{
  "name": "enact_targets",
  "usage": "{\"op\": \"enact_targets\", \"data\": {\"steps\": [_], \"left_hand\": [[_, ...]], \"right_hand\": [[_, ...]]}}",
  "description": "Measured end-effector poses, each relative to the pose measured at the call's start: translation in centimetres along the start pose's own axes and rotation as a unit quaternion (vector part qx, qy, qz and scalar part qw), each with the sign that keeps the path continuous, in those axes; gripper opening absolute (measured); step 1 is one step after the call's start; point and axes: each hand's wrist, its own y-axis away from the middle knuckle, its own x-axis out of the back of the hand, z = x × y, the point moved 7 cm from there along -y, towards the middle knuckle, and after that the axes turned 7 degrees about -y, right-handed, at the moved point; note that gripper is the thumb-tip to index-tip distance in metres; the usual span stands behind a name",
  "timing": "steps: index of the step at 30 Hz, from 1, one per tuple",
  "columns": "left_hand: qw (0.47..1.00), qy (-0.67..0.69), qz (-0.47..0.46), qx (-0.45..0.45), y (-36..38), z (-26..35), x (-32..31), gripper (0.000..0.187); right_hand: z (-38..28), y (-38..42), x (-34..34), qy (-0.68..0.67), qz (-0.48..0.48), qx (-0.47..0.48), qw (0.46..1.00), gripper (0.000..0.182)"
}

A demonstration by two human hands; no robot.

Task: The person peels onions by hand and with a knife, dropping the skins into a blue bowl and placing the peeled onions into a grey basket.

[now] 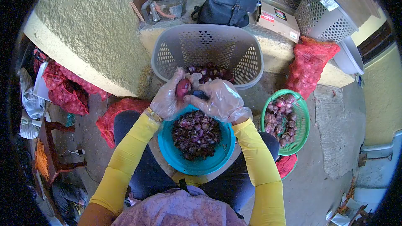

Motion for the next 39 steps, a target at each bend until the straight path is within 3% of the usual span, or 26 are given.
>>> {"op": "enact_targets", "data": {"steps": [4,10,15,17,23,29,31,32,39], "left_hand": [[0.998,0.049,-0.002,0.031,0.3,0.0,-0.6,0.055],[0.999,0.039,0.003,0.017,0.0,-0.3,-0.1,0.046],[0.999,0.046,-0.012,0.014,-0.1,-0.4,-0.1,0.038],[0.999,0.036,-0.014,0.013,-0.3,-0.7,0.6,0.052],[0.999,0.048,0.014,0.019,-0.2,-0.4,-0.1,0.048],[0.997,0.001,0.056,0.045,0.1,-0.3,1.4,0.057],[0.999,0.030,0.022,0.038,-0.2,-0.2,2.1,0.056],[0.998,0.059,-0.013,0.032,-0.4,-0.2,2.1,0.055],[0.999,0.050,-0.002,0.000,0.0,0.9,0.2,0.048]], "right_hand": [[-1.0,0.3,0.4,0.005,0.033,0.075,0.997,0.043],[-0.7,0.3,1.4,-0.058,0.094,0.035,0.993,0.045],[-0.9,0.3,1.3,-0.024,0.097,0.050,0.994,0.046],[-0.8,0.2,1.2,-0.001,0.094,0.049,0.994,0.046],[-0.3,0.2,0.7,0.044,0.065,0.019,0.997,0.044],[-0.5,0.6,0.2,0.011,0.031,0.056,0.998,0.040],[-1.2,0.9,-0.6,0.085,-0.049,0.074,0.992,0.043],[-0.8,1.1,-1.1,0.131,-0.030,0.096,0.986,0.048],[-0.6,1.5,-1.7,0.152,-0.149,0.033,0.977,0.060]]}}
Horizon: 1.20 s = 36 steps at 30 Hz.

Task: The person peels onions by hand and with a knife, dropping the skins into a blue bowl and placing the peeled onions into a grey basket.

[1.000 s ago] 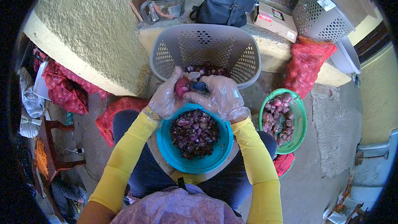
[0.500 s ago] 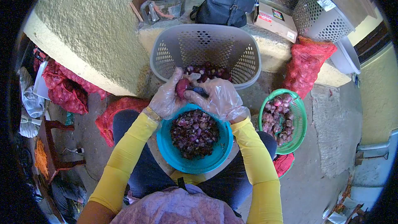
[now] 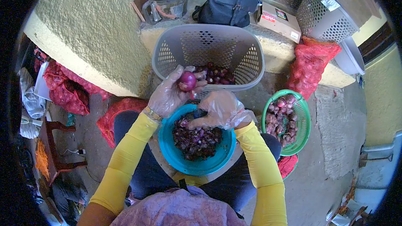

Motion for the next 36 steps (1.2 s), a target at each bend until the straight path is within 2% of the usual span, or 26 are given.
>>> {"op": "enact_targets", "data": {"steps": [2,3,5,6,8,12,14,19,21,23,26,29,31,33,36], "left_hand": [[0.999,-0.050,-0.001,-0.012,0.2,0.3,-0.3,0.047],[0.999,-0.049,-0.001,-0.011,0.3,0.4,-0.4,0.047],[1.000,-0.024,0.001,-0.004,0.4,0.3,-0.7,0.045],[1.000,-0.024,0.001,-0.004,0.3,0.2,-0.4,0.045],[0.999,-0.025,-0.019,-0.014,0.2,0.1,0.1,0.047],[1.000,-0.022,-0.014,-0.013,0.3,-0.2,-0.6,0.047],[0.999,-0.028,-0.028,-0.016,0.4,0.0,-0.9,0.055],[0.999,-0.034,-0.038,0.001,0.4,-0.1,-1.6,0.051],[0.998,-0.036,-0.043,0.006,0.5,0.0,-1.9,0.048],[0.999,-0.041,-0.023,0.024,0.7,0.1,-2.2,0.046],[0.997,-0.065,-0.048,0.007,0.4,0.1,-1.4,0.048],[0.994,-0.102,-0.035,0.013,0.3,0.1,-0.6,0.049],[0.996,-0.081,-0.047,0.010,0.4,0.1,-1.3,0.050],[0.997,-0.059,-0.059,0.007,0.4,0.0,-1.9,0.051],[0.998,-0.040,-0.049,-0.003,0.4,0.2,-1.9,0.052]], "right_hand": [[-0.4,0.1,1.2,-0.088,0.055,0.014,0.995,0.057],[-0.4,0.1,1.1,-0.088,0.055,0.013,0.995,0.057],[0.0,0.6,3.2,-0.145,0.229,0.024,0.962,0.051],[-0.1,0.7,3.3,-0.145,0.229,0.024,0.962,0.051],[1.3,1.3,3.9,-0.183,0.283,-0.061,0.939,0.057],[0.8,1.1,4.3,-0.105,0.329,-0.031,0.938,0.057],[1.1,0.8,4.1,-0.121,0.313,-0.029,0.942,0.057],[1.4,0.5,3.8,-0.139,0.310,-0.015,0.940,0.056],[1.2,0.5,3.9,-0.110,0.282,-0.037,0.952,0.053],[1.6,0.4,3.5,-0.115,0.288,-0.027,0.950,0.051],[1.7,0.2,3.3,-0.117,0.281,-0.030,0.952,0.048],[1.6,0.0,2.9,-0.126,0.272,-0.030,0.954,0.045],[1.5,0.0,3.1,-0.139,0.276,-0.018,0.951,0.043],[1.4,-0.1,2.7,-0.103,0.212,-0.027,0.971,0.044],[0.8,0.0,3.2,-0.111,0.256,0.006,0.960,0.039]]}}
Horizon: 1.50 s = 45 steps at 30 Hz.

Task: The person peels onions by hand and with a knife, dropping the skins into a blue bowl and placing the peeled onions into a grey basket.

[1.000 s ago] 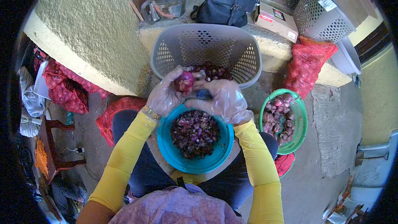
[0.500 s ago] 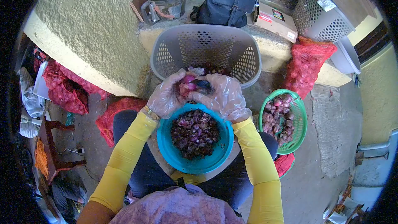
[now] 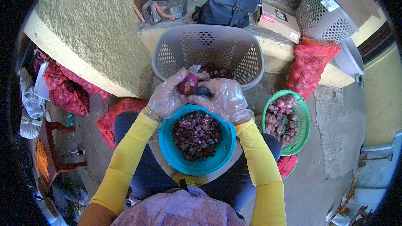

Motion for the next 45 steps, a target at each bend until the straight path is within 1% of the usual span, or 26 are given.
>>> {"op": "enact_targets", "data": {"steps": [3,4,6,9,10,11,12,13,14,15,17,18,20,21,23,24,26,30,32,34,36,37,39,41,45], "left_hand": [[1.000,-0.014,0.003,-0.002,-0.1,0.1,0.5,0.051],[1.000,0.004,0.013,-0.004,-0.2,0.0,0.8,0.051],[0.999,0.022,0.023,-0.006,-0.3,0.0,1.1,0.051],[1.000,0.016,0.002,-0.026,-0.2,0.4,1.1,0.048],[0.998,0.054,-0.021,-0.026,-0.1,0.4,1.0,0.046],[0.994,0.092,-0.044,-0.026,-0.1,0.4,0.8,0.044],[0.994,0.092,-0.044,-0.026,0.0,0.3,0.8,0.044],[0.996,0.074,-0.032,-0.046,-0.1,0.5,0.9,0.045],[0.996,0.056,-0.020,-0.066,0.0,0.6,1.0,0.047],[0.996,0.056,-0.020,-0.066,0.0,0.6,0.9,0.047],[0.996,0.025,-0.022,-0.080,0.1,0.7,0.6,0.053],[0.996,0.025,-0.022,-0.080,0.1,0.6,0.5,0.053],[0.996,0.028,-0.026,-0.076,0.2,0.4,0.4,0.061],[0.996,0.028,-0.026,-0.076,0.3,0.3,0.0,0.061],[0.993,-0.070,0.055,-0.076,0.4,0.2,0.0,0.066],[0.993,-0.070,0.055,-0.076,0.4,0.1,0.2,0.066],[0.980,-0.156,0.055,-0.112,0.4,0.4,0.3,0.066],[0.971,-0.199,0.063,-0.117,0.5,0.8,0.0,0.063],[0.959,-0.241,0.056,-0.135,0.6,1.1,-0.7,0.060],[0.957,-0.248,0.048,-0.140,0.4,1.0,-0.5,0.059],[0.955,-0.256,0.041,-0.146,0.1,0.7,0.3,0.058],[0.949,-0.275,0.031,-0.150,-0.2,0.5,0.7,0.059],[0.944,-0.293,0.022,-0.154,-0.4,0.2,1.2,0.060],[0.931,-0.325,0.023,-0.166,-0.5,0.3,1.2,0.060],[0.927,-0.335,0.017,-0.167,-0.4,0.4,1.1,0.058]], "right_hand": [[0.3,0.1,0.7,0.025,0.018,-0.025,0.999,0.041],[0.2,0.1,0.7,0.025,0.018,-0.025,0.999,0.041],[0.0,0.0,1.2,0.025,0.064,-0.022,0.997,0.045],[0.3,-0.1,1.0,-0.010,0.064,-0.035,0.997,0.047],[0.9,0.1,0.6,-0.010,0.064,-0.035,0.997,0.047],[2.9,0.4,-0.4,-0.069,0.053,-0.093,0.992,0.044],[3.6,0.4,-1.0,-0.127,0.041,-0.151,0.979,0.042],[3.4,0.4,-0.8,-0.127,0.041,-0.151,0.980,0.042],[3.2,0.5,-0.6,-0.156,0.043,-0.171,0.972,0.039],[2.9,0.5,-0.6,-0.184,0.044,-0.191,0.963,0.036],[3.0,0.5,-0.8,-0.183,0.050,-0.192,0.963,0.036],[3.1,0.6,-1.0,-0.182,0.055,-0.193,0.962,0.035],[3.3,0.6,-1.5,-0.191,0.068,-0.201,0.958,0.034],[3.4,0.7,-1.5,-0.200,0.081,-0.207,0.954,0.033],[3.4,0.6,-1.7,-0.215,0.082,-0.197,0.953,0.031],[3.3,0.6,-1.7,-0.231,0.083,-0.188,0.951,0.030],[4.1,0.7,-2.1,-0.235,0.088,-0.192,0.949,0.028],[3.8,0.8,-1.6,-0.235,0.092,-0.214,0.944,0.023],[3.2,0.7,-1.1,-0.229,0.101,-0.221,0.943,0.022],[3.3,0.9,-1.0,-0.222,0.111,-0.228,0.942,0.022],[4.4,1.0,-1.6,-0.283,0.134,-0.222,0.923,0.019],[4.8,1.0,-2.0,-0.283,0.134,-0.222,0.923,0.019],[5.2,1.1,-2.0,-0.321,0.174,-0.192,0.911,0.017],[5.5,1.0,-1.9,-0.307,0.168,-0.186,0.918,0.015],[5.3,0.9,-1.7,-0.287,0.148,-0.186,0.928,0.013]]}}
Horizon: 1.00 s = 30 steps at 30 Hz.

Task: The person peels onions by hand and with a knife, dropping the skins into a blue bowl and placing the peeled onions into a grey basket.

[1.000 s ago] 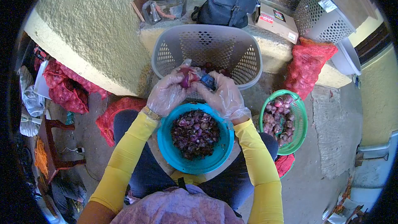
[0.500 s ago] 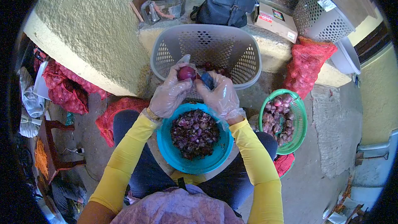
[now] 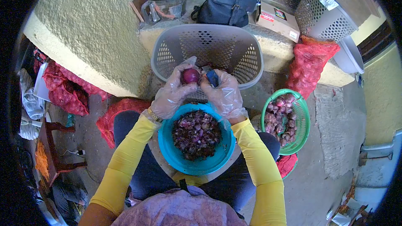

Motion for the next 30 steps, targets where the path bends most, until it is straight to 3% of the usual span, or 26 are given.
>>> {"op": "enact_targets", "data": {"steps": [3,6,8,13,16,18,22,24,28,30], "left_hand": [[1.000,-0.017,0.001,0.004,0.0,0.3,-0.1,0.056],[0.999,0.039,0.013,0.032,0.1,0.8,-0.2,0.053],[0.991,0.089,0.068,0.077,0.3,1.5,0.2,0.050],[0.968,0.216,0.074,0.103,-0.1,0.7,2.0,0.046],[0.954,0.274,0.079,0.093,-0.2,0.9,2.4,0.048],[0.948,0.296,0.081,0.087,-0.2,1.0,2.6,0.049],[0.946,0.309,0.042,0.086,-0.2,1.2,2.6,0.053],[0.944,0.316,0.029,0.093,-0.2,1.3,2.2,0.054],[0.973,0.205,0.068,0.085,0.1,2.2,2.1,0.052],[0.980,0.159,0.071,0.092,0.2,2.5,1.9,0.053]], "right_hand": [[-0.6,0.1,-0.2,-0.026,0.008,0.004,1.000,0.012],[-1.0,0.0,0.2,0.003,0.008,0.007,1.000,0.011],[-0.5,-0.2,0.6,0.006,0.008,-0.008,1.000,0.007],[0.3,-0.4,1.4,0.007,-0.012,-0.021,1.000,0.005],[-1.1,0.2,0.8,0.017,-0.082,0.022,0.996,0.017],[-0.6,1.4,-0.3,0.103,-0.219,-0.121,0.963,0.023],[-2.3,2.4,-1.7,0.097,-0.270,-0.119,0.951,0.025],[-1.3,1.9,-1.1,0.066,-0.237,-0.055,0.968,0.031],[0.6,2.4,0.3,0.032,-0.206,-0.054,0.976,0.042],[0.5,3.0,0.8,0.121,-0.197,0.039,0.972,0.051]]}}
